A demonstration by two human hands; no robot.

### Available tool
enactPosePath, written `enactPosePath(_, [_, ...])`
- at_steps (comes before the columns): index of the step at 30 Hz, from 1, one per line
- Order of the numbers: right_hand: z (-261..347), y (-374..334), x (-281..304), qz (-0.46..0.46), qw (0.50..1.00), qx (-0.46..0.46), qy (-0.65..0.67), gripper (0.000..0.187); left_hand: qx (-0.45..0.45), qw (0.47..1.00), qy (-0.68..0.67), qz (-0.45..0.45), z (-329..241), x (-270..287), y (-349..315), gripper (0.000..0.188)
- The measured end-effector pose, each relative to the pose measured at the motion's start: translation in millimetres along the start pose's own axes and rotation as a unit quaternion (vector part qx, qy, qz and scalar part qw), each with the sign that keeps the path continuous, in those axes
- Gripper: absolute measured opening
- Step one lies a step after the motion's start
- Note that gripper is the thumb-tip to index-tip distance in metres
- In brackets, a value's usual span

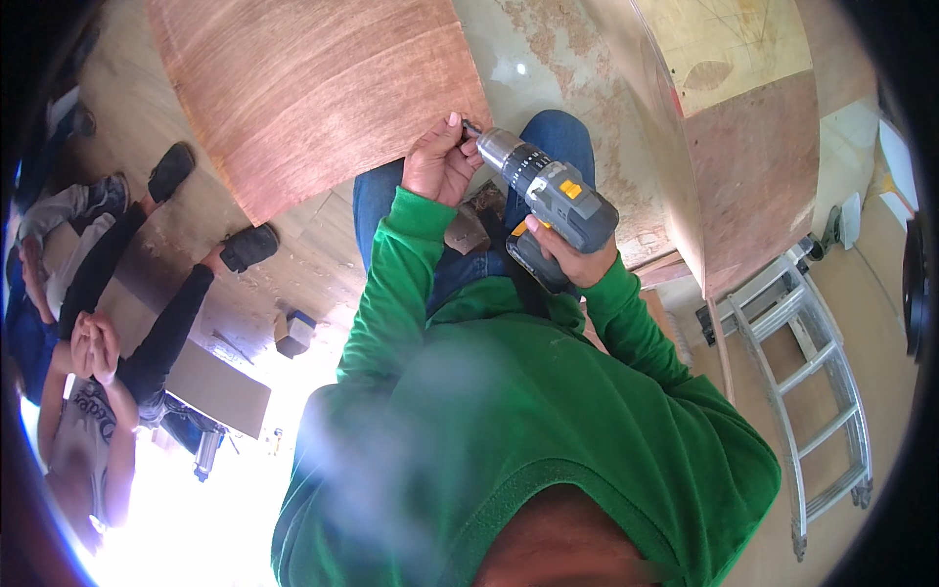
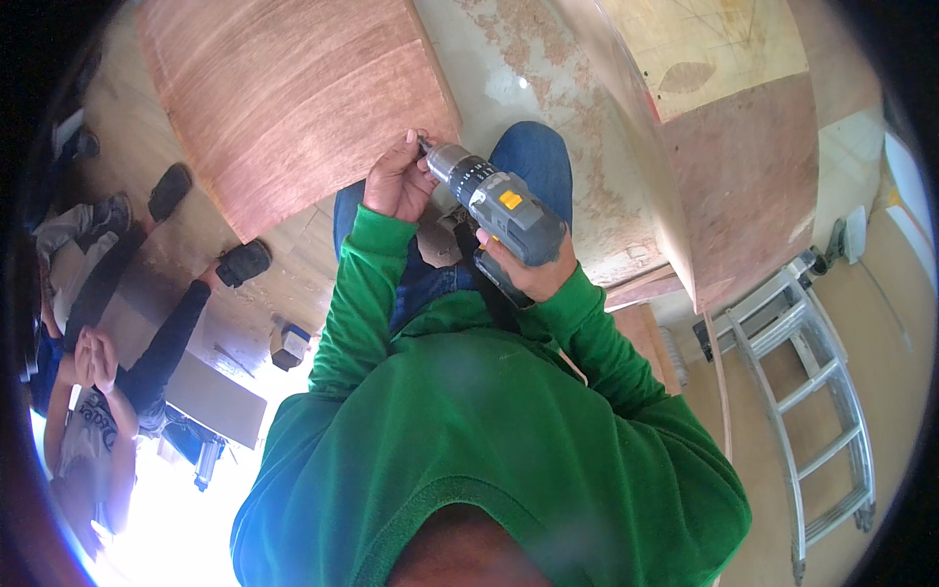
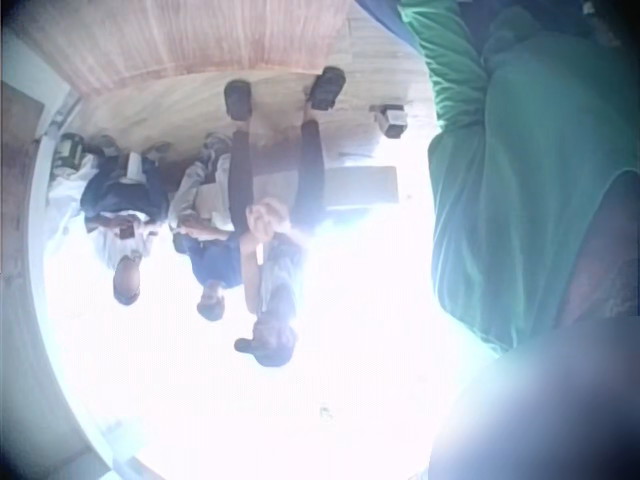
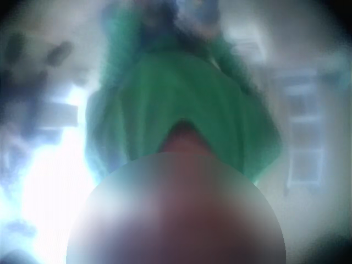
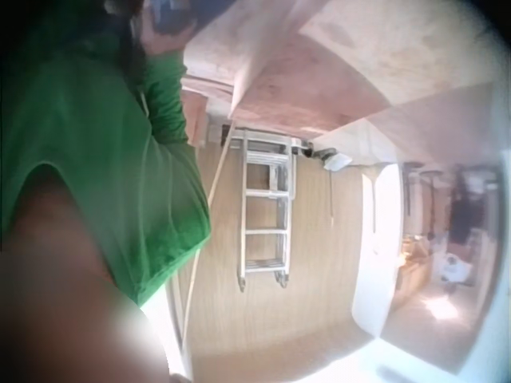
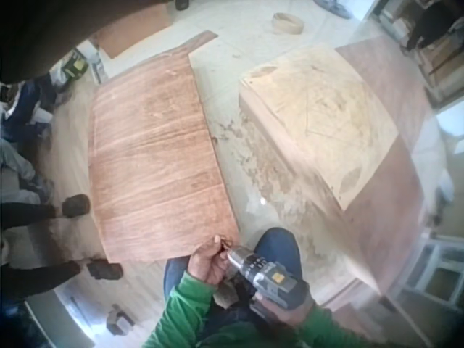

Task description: The person kneels on the floor and uses a cordless drill to drive screws into a rectangular wooden board. They repeatedly pick up screws, position them, and drill them into the board while other people sit nearby.

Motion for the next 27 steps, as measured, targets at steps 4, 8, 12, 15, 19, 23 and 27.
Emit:
enactPosePath(4, [-1.9, -5.3, -2.4, 0.007, 1.0, -0.009, -0.001, 0.03, -0.003, 1.0, 0.01, -0.018, 0.2, 0.7, -6.6, 0.027])
enactPosePath(8, [-3.1, -13.0, -4.6, 0.002, 1.0, 0.011, -0.002, 0.027, -0.022, 0.999, 0.009, 0.033, -4.7, -3.5, -10.2, 0.025])
enactPosePath(12, [-1.2, -21.1, -9.5, -0.014, 0.997, 0.065, -0.029, 0.029, -0.026, 0.997, 0.024, 0.063, -8.1, 1.1, -11.2, 0.022])
enactPosePath(15, [-1.3, -24.2, -17.0, -0.014, 0.997, 0.081, 0.001, 0.04, -0.015, 0.996, 0.046, 0.073, -7.4, 7.7, -7.5, 0.02])
enactPosePath(19, [7.6, -26.8, -12.7, -0.011, 0.991, 0.084, -0.099, 0.054, 0.009, 0.998, 0.066, -0.013, 2.5, 19.3, -3.2, 0.021])
enactPosePath(23, [27.0, -18.3, -17.0, 0.0, 0.974, 0.045, -0.223, 0.058, 0.064, 0.982, 0.159, -0.084, 4.8, 17.4, -1.3, 0.023])
enactPosePath(27, [51.2, -6.4, -21.1, 0.024, 0.964, -0.021, -0.264, 0.064, 0.11, 0.955, 0.249, -0.116, -12.5, 3.8, 22.7, 0.021])
Point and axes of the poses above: each hand's wrist, its own y-axis towards the middle knuckle, its own x-axis out of the back of the hand, z = x × y, the point moved 6 cm from there along y, towards the middle knuckle, and after that the axes turned 14 degrees about -x, right-handed, at the moved point
